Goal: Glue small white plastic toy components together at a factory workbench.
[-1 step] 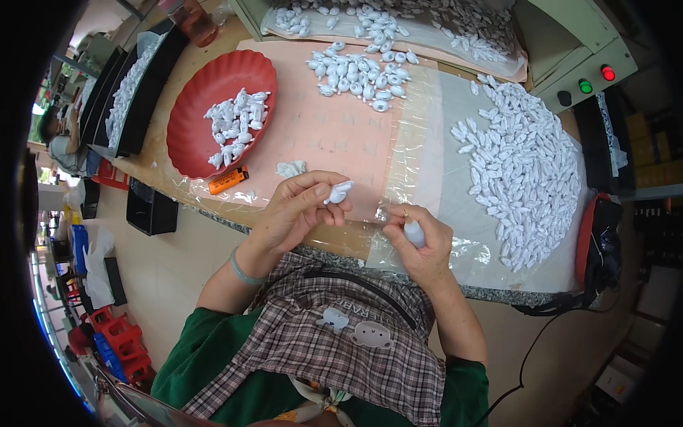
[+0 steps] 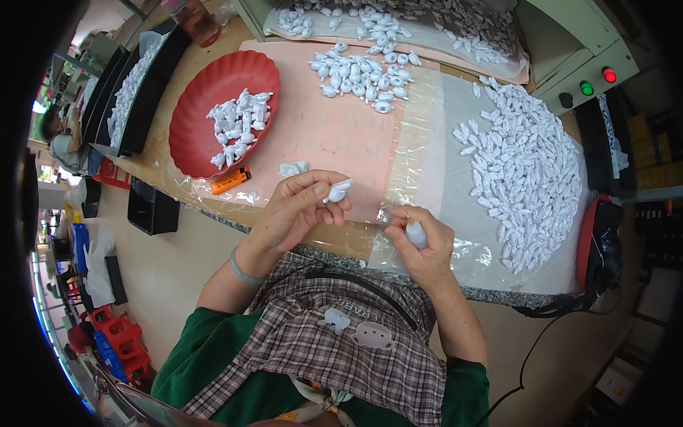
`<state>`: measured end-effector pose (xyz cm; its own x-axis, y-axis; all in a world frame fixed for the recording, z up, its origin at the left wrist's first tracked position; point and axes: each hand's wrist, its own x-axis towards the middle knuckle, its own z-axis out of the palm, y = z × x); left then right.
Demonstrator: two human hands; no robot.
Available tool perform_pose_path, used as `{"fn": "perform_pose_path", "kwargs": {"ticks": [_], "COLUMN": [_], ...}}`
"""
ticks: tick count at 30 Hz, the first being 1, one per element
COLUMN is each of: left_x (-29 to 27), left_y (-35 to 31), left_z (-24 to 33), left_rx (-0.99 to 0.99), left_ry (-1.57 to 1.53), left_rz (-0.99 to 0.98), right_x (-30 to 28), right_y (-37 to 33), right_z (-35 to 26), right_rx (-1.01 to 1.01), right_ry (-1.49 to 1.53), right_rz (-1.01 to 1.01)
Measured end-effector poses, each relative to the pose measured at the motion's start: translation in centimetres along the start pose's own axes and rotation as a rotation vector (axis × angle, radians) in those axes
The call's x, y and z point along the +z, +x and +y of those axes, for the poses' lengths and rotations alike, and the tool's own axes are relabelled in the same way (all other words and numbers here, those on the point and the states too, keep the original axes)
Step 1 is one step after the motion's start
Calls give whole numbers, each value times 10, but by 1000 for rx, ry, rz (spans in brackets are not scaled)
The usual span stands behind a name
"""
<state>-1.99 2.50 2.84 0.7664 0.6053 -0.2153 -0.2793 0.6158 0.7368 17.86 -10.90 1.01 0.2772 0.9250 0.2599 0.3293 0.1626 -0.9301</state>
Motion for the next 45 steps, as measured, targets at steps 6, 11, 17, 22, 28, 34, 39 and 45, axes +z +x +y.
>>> {"fn": "perform_pose_path", "kwargs": {"ticks": [6,11,17,22,28,34,39,45], "left_x": [-2,-21,-41,-43,-44,-44,-31,-23], "left_y": [-7,-21,-47,-63,-64,-56,-49,-42], "left_z": [8,33,33,27,21,10,5,-1], "left_rx": [12,190,289,212,143,72,25,-16], "left_ry": [-62,-130,-204,-319,-430,-531,-511,-461], "left_rz": [37,106,157,222,157,100,44,83], "right_x": [2,7,52,93,94,69,68,57], "right_y": [6,19,67,91,96,87,92,93], "right_z": [-17,-22,-41,-23,-19,-44,-53,-39], "right_rx": [4,-51,-55,-134,-40,-54,-413,-426], "right_ry": [-57,-133,-169,-194,-329,205,-32,-12], "right_rz": [43,-3,-180,-290,-405,-196,-371,-397]}}
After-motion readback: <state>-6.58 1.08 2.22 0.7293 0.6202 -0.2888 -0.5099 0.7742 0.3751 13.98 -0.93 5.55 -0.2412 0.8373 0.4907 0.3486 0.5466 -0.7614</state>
